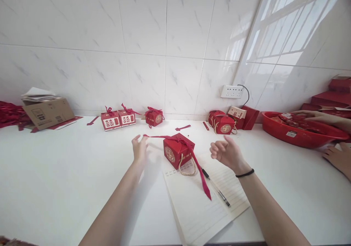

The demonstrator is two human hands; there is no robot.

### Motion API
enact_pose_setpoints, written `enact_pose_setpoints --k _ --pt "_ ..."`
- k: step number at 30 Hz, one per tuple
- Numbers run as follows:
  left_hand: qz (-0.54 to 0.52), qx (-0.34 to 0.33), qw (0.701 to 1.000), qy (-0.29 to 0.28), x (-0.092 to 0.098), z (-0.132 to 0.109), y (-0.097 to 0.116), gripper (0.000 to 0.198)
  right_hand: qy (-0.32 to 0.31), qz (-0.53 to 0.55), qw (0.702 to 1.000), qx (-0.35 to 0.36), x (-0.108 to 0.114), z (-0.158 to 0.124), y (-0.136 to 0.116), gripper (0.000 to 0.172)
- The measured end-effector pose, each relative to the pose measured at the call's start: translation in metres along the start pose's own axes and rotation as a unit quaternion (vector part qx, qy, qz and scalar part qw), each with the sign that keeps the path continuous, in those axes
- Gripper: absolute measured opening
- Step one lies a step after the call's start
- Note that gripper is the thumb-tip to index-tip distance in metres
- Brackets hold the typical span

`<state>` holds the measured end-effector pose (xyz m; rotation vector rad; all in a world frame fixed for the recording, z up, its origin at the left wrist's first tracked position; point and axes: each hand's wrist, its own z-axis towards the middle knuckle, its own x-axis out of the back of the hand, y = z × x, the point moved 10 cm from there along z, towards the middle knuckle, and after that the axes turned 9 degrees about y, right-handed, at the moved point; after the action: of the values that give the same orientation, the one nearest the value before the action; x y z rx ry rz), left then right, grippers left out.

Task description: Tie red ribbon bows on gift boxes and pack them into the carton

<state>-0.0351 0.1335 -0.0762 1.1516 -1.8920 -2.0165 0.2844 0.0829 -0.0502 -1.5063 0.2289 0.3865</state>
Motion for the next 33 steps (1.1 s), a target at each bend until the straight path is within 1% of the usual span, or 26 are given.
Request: enact_pose_setpoints --k 1,2,3,4,5,6,7,8,11,12,14,17,18,20,22,24,26,27,29,31,33 --pt "0.02 -0.043 0.999 0.003 -0.001 -0.004 0.005 0.034 0.031 -0.03 0.999 0.003 0.002 0.002 0.004 0.051" --pt "0.052 -0.103 0.993 -0.02 -0.007 -0.01 0.011 0.038 0.06 -0.065 0.996 0.008 0.002 0.004 0.007 0.046" --pt "0.093 -0.166 0.98 -0.067 -0.019 -0.019 0.017 0.038 0.081 -0.102 0.991 0.012 0.0 0.005 0.01 0.045" --pt "0.138 -0.221 0.957 -0.127 -0.034 -0.031 0.019 0.034 0.091 -0.141 0.986 0.012 -0.003 0.005 0.014 0.045" --pt "0.183 -0.258 0.93 -0.189 -0.048 -0.043 0.016 0.029 0.089 -0.177 0.98 0.009 -0.009 0.005 0.019 0.046" --pt "0.219 -0.27 0.905 -0.243 -0.059 -0.053 0.008 0.025 0.082 -0.211 0.974 0.009 -0.016 0.005 0.024 0.047" --pt "0.241 -0.259 0.892 -0.281 -0.066 -0.058 -0.001 0.025 0.072 -0.243 0.967 0.015 -0.022 0.005 0.028 0.048" --pt "0.253 -0.241 0.885 -0.306 -0.069 -0.061 -0.009 0.027 0.065 -0.273 0.959 0.028 -0.028 0.005 0.03 0.049" --pt "0.25 -0.193 0.878 -0.359 -0.073 -0.064 -0.022 0.035 0.059 -0.338 0.936 0.078 -0.04 0.006 0.034 0.049" --pt "0.246 -0.182 0.878 -0.369 -0.074 -0.065 -0.023 0.036 0.062 -0.342 0.934 0.087 -0.043 0.007 0.035 0.048" --pt "0.249 -0.171 0.88 -0.366 -0.073 -0.065 -0.019 0.037 0.052 -0.305 0.947 0.082 -0.049 0.007 0.038 0.045" --pt "0.264 -0.163 0.889 -0.336 -0.068 -0.072 -0.003 0.034 0.021 -0.193 0.98 0.035 -0.059 0.005 0.038 0.037" --pt "0.269 -0.159 0.89 -0.333 -0.066 -0.079 0.004 0.033 0.012 -0.167 0.986 0.019 -0.061 0.001 0.036 0.034" --pt "0.287 -0.148 0.882 -0.342 -0.058 -0.101 0.017 0.035 -0.004 -0.154 0.988 0.004 -0.064 -0.011 0.025 0.027" --pt "0.323 -0.137 0.864 -0.361 -0.043 -0.13 0.027 0.036 -0.039 -0.171 0.984 0.01 -0.068 -0.03 0.01 0.024" --pt "0.383 -0.12 0.84 -0.364 -0.02 -0.155 0.032 0.035 -0.083 -0.198 0.977 0.005 -0.071 -0.054 0.002 0.025" --pt "0.451 -0.086 0.804 -0.377 0.004 -0.175 0.029 0.033 -0.121 -0.267 0.956 -0.033 -0.067 -0.077 0.007 0.027" --pt "0.468 -0.065 0.788 -0.394 0.014 -0.183 0.026 0.032 -0.138 -0.303 0.941 -0.055 -0.065 -0.088 0.013 0.029" --pt "0.464 -0.031 0.769 -0.44 0.025 -0.194 0.022 0.03 -0.167 -0.339 0.922 -0.088 -0.063 -0.105 0.024 0.033" --pt "0.441 -0.007 0.76 -0.478 0.028 -0.195 0.02 0.028 -0.162 -0.321 0.927 -0.103 -0.063 -0.113 0.029 0.039" --pt "0.432 0.012 0.746 -0.506 0.029 -0.192 0.019 0.028 -0.125 -0.295 0.94 -0.113 -0.06 -0.114 0.03 0.044"
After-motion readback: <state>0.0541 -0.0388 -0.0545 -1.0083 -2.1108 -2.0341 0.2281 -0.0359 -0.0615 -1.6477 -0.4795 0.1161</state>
